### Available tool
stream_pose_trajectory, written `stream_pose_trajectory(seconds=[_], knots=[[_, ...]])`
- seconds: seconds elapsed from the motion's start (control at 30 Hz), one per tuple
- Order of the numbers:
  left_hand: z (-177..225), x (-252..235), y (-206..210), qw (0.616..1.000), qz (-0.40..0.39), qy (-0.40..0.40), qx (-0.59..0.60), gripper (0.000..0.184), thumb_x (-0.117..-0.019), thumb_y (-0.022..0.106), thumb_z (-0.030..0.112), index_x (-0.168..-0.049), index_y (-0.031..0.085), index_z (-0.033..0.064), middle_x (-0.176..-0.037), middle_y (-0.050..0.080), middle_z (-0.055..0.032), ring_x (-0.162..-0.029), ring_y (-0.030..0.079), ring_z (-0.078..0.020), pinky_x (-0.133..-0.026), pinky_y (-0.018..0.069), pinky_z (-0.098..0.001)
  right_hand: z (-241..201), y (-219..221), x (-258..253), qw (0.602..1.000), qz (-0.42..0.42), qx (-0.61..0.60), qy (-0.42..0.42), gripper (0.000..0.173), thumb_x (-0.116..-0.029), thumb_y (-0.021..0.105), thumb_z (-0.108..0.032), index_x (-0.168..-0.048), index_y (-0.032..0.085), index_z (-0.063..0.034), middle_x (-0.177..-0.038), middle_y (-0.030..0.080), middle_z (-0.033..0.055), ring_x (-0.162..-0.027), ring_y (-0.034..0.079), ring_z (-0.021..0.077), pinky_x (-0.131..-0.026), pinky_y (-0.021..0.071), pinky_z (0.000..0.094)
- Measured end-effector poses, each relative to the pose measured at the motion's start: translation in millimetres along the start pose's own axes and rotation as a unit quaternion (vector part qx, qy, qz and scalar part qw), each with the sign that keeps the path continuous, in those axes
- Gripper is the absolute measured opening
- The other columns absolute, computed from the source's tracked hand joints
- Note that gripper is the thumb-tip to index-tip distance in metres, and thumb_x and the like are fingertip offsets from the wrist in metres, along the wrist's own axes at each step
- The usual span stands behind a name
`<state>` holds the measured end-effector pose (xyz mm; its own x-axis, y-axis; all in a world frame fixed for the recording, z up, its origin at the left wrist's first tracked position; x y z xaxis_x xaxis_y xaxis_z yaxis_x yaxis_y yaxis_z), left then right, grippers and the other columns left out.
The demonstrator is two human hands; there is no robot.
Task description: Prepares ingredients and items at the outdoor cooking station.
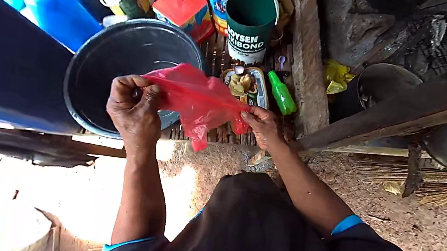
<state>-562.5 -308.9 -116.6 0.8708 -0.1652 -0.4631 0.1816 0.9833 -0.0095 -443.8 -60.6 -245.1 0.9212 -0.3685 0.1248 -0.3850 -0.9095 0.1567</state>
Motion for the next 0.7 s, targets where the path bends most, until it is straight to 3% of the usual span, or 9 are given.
stream_pose_trajectory(seconds=[0.07, 0.17, 0.23, 0.33, 0.4, 0.47, 0.57, 0.63, 0.7], knots=[[-1.5, 8.0, -10.9, 1.000, 0.001, -0.004, 0.005, 0.030, -0.0935, 0.067, -0.001, -0.121, 0.057, 0.0062, -0.105, 0.069, 0.0015, -0.088, 0.070, -0.0120, -0.077, 0.0625, -0.0335, 3.0, 3.9, 8.3, 1.000, -0.014, 0.001, 0.020, 0.018, -0.1011, 0.065, -0.015, -0.111, 0.070, -0.0009, -0.094, 0.073, 0.0098, -0.079, 0.071, 0.0149, -0.072, 0.0621, 0.0341], [0.9, 37.7, -17.4, 0.994, -0.083, -0.061, 0.021, 0.080, -0.0958, 0.070, 0.015, -0.160, 0.022, 0.0101, -0.148, 0.054, -0.0038, -0.117, 0.065, -0.0182, -0.096, 0.0597, -0.0398, 0.6, 10.6, 23.5, 0.994, -0.035, -0.067, 0.082, 0.019, -0.1058, 0.057, -0.017, -0.114, 0.067, -0.0028, -0.092, 0.070, 0.0100, -0.073, 0.069, 0.0173, -0.066, 0.0625, 0.0366], [4.2, 71.3, -16.4, 0.988, -0.089, -0.128, 0.017, 0.101, -0.0890, 0.080, 0.036, -0.164, 0.013, 0.0218, -0.155, 0.048, -0.0001, -0.123, 0.063, -0.0177, -0.099, 0.0583, -0.0399, -5.0, 10.3, 35.3, 0.985, -0.042, -0.112, 0.123, 0.021, -0.1082, 0.051, -0.017, -0.117, 0.064, -0.0035, -0.093, 0.069, 0.0104, -0.070, 0.069, 0.0187, -0.061, 0.0624, 0.0371], [-2.7, 132.6, -5.5, 0.971, -0.038, -0.235, 0.033, 0.116, -0.0755, 0.091, 0.041, -0.162, 0.016, 0.0194, -0.147, 0.053, -0.0040, -0.121, 0.064, -0.0197, -0.097, 0.0597, -0.0422, -10.9, -1.9, 56.0, 0.977, -0.061, -0.126, 0.161, 0.023, -0.1093, 0.049, -0.020, -0.115, 0.064, -0.0046, -0.088, 0.067, 0.0088, -0.063, 0.066, 0.0169, -0.055, 0.0608, 0.0346], [-14.7, 178.5, 9.0, 0.936, -0.027, -0.348, 0.047, 0.115, -0.0741, 0.089, 0.029, -0.162, 0.016, 0.0147, -0.144, 0.054, -0.0097, -0.120, 0.064, -0.0222, -0.095, 0.0602, -0.0429, -13.8, -9.8, 68.0, 0.970, -0.059, -0.132, 0.195, 0.021, -0.1088, 0.049, -0.018, -0.108, 0.065, -0.0044, -0.077, 0.064, 0.0070, -0.055, 0.061, 0.0151, -0.051, 0.0587, 0.0331], [-30.1, 217.7, 29.1, 0.867, -0.036, -0.490, 0.083, 0.094, -0.0867, 0.076, 0.017, -0.160, 0.018, 0.0092, -0.137, 0.058, -0.0168, -0.114, 0.067, -0.0273, -0.090, 0.0610, -0.0463, -11.3, -15.2, 76.0, 0.967, -0.047, -0.122, 0.221, 0.021, -0.1086, 0.050, -0.017, -0.110, 0.065, -0.0027, -0.075, 0.065, 0.0077, -0.052, 0.061, 0.0147, -0.049, 0.0582, 0.0325], [-62.4, 253.0, 55.9, 0.722, -0.030, -0.671, 0.166, 0.057, -0.1071, 0.054, 0.031, -0.154, 0.034, 0.0056, -0.132, 0.062, -0.0238, -0.105, 0.071, -0.0349, -0.086, 0.0615, -0.0488, -2.4, -15.3, 75.2, 0.960, -0.023, -0.093, 0.264, 0.022, -0.1087, 0.051, -0.020, -0.118, 0.064, -0.0037, -0.080, 0.065, 0.0093, -0.051, 0.060, 0.0151, -0.046, 0.0560, 0.0315], [-73.6, 255.8, 67.9, 0.673, -0.045, -0.709, 0.208, 0.055, -0.1085, 0.049, 0.038, -0.151, 0.037, 0.0061, -0.130, 0.063, -0.0239, -0.103, 0.071, -0.0352, -0.087, 0.0611, -0.0481, 3.2, -11.6, 70.9, 0.951, -0.019, -0.100, 0.290, 0.025, -0.1086, 0.052, -0.024, -0.122, 0.064, -0.0063, -0.083, 0.066, 0.0100, -0.053, 0.060, 0.0161, -0.047, 0.0555, 0.0320], [-73.4, 250.1, 76.4, 0.679, -0.065, -0.692, 0.235, 0.057, -0.1072, 0.052, 0.029, -0.156, 0.028, 0.0118, -0.130, 0.062, -0.0241, -0.102, 0.071, -0.0358, -0.087, 0.0608, -0.0483, 7.8, -6.9, 69.7, 0.946, -0.050, -0.135, 0.291, 0.025, -0.1074, 0.054, -0.026, -0.121, 0.063, -0.0078, -0.085, 0.066, 0.0087, -0.059, 0.063, 0.0158, -0.053, 0.0570, 0.0318]])
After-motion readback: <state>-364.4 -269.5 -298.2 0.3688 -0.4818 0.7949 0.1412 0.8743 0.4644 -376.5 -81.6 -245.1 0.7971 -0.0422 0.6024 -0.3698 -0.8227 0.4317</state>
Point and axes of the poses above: each hand's wrist, its own x-axis away from the middle knuckle, its own y-axis out of the palm, z = x × y, the point moved 4 cm from there along -x, towards the middle knuckle
